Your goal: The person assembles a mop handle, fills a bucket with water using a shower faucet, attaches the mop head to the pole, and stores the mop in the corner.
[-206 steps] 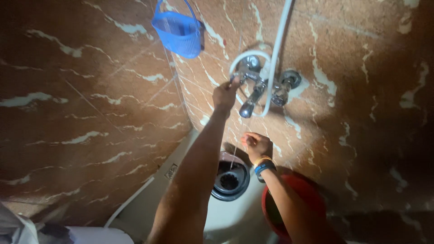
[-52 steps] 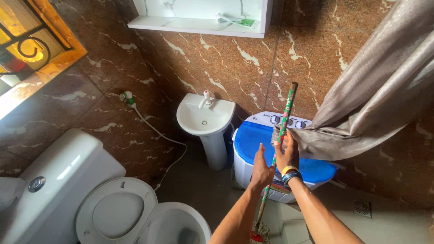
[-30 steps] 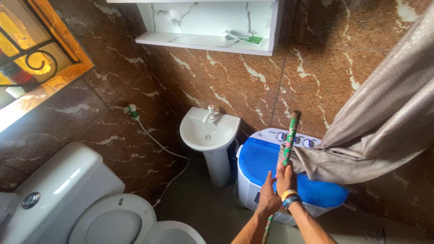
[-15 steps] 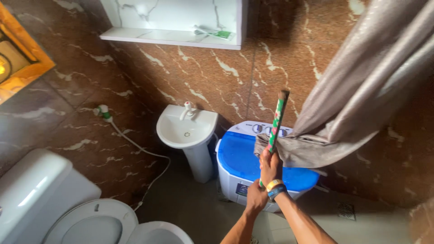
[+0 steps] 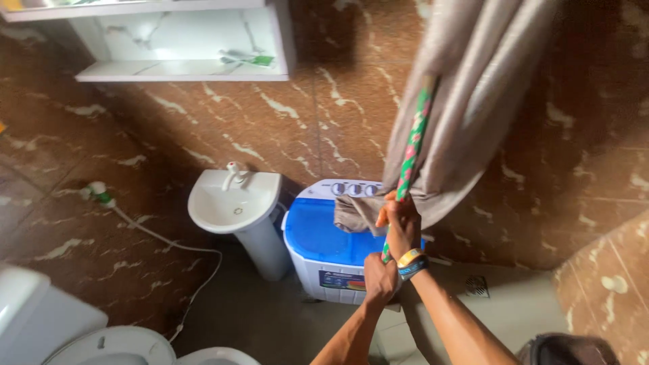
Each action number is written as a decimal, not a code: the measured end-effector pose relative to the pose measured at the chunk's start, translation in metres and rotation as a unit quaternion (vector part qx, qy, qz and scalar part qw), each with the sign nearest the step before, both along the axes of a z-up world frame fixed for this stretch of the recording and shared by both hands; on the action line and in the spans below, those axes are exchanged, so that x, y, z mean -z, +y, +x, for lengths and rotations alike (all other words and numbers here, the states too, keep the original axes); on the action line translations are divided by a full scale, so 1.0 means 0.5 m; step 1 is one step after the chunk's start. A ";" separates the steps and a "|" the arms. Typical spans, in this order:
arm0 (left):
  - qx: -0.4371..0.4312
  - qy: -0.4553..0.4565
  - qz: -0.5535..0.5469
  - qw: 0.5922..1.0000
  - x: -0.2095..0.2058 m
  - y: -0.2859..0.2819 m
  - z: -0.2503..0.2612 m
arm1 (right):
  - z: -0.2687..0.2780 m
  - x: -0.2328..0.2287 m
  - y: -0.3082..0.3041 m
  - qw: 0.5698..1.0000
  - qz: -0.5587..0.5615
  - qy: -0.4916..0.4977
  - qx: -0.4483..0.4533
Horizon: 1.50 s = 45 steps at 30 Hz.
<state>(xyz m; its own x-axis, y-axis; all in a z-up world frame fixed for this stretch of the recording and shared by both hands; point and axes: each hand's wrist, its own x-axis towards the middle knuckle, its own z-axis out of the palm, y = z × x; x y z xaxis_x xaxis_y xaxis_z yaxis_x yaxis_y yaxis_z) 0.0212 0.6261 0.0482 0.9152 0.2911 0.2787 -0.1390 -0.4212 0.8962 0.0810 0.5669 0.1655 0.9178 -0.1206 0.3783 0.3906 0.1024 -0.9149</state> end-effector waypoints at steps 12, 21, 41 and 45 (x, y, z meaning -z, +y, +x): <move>0.145 0.027 0.077 0.986 -0.241 -0.280 0.095 | -0.143 0.297 -0.335 0.987 -0.008 0.112 0.115; 0.281 0.160 -0.040 0.945 -0.480 -0.492 0.000 | -0.197 0.489 -0.478 0.882 -0.365 0.061 0.290; 0.348 0.111 -0.107 0.925 -0.557 -0.888 -0.042 | -0.233 0.196 -0.886 0.937 0.110 0.202 0.263; 0.379 0.090 -0.136 0.911 -0.566 -0.956 -0.057 | -0.242 0.177 -0.953 0.945 0.108 0.163 0.262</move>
<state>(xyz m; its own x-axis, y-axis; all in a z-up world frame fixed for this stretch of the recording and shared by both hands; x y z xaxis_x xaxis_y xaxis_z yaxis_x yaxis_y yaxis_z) -0.0074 0.1480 0.3310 0.9059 -0.4071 0.1168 -0.1388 -0.0248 0.9900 -0.0399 0.0903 0.0770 0.7739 -0.6334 -0.0002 0.1404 0.1718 -0.9751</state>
